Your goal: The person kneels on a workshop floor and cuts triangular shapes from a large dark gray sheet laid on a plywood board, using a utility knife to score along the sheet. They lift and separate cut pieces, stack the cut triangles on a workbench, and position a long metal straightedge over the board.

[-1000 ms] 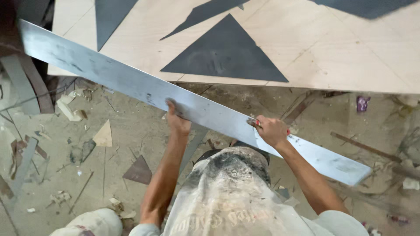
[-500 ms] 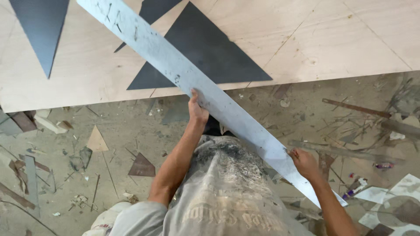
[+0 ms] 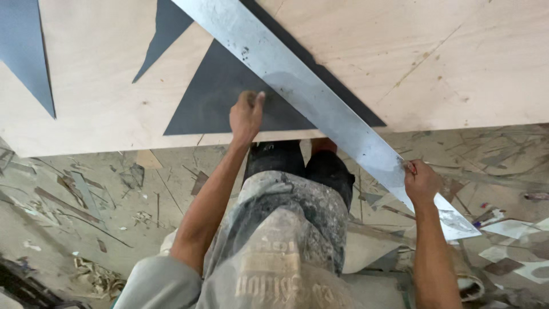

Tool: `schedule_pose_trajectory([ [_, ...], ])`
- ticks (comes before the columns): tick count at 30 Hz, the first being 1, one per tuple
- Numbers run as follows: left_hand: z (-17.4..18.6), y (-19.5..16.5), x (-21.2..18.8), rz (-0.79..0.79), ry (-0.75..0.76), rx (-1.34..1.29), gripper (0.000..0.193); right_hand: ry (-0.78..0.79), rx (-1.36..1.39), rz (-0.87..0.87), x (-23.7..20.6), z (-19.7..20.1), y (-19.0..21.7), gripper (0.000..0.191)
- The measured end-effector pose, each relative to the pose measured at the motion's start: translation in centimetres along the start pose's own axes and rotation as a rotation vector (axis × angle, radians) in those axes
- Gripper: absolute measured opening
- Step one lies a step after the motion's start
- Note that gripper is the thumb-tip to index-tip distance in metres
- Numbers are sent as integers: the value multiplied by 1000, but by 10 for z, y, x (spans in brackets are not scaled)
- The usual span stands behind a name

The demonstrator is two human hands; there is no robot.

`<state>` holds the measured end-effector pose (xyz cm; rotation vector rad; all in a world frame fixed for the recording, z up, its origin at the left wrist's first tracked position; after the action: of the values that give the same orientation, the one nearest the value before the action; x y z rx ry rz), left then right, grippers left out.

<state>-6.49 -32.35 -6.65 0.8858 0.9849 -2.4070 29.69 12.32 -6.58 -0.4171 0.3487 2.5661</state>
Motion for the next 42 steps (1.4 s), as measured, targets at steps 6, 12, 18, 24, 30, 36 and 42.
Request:
schedule_pose_trajectory([
  [6, 33, -51, 68, -788, -428, 2, 69, 40, 97, 4, 10, -11, -1, 14],
  [12, 23, -21, 87, -882, -573, 35, 75, -199, 120, 92, -4, 0, 7, 15],
  [18, 55, 14, 103, -714, -589, 147, 67, -339, -97, 121, -11, 13, 20, 38],
  [24, 58, 15, 106, -725, -535, 234, 64, -274, -104, 96, -9, 13, 18, 42],
  [30, 59, 6, 101, -663, -510, 277, 64, -282, -110, 121, 2, 20, 21, 45],
  [36, 56, -3, 94, -661, -513, 251, 63, -271, -90, 124, -5, 13, 11, 47],
  [42, 37, -28, 84, -646, -596, 285, 72, -161, -250, 164, -19, -12, -1, 43],
])
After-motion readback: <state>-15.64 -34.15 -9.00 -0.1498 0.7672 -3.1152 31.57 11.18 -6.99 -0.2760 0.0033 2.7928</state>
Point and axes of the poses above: each hand's wrist, its own x-axis towards the middle knuckle, its own z-axis out of the back of the hand, y = z × x, the point moved 9 cm from there along x, towards the middle knuckle, and after that the axes turned 15 degrees about -x, right-handed, at the moved point
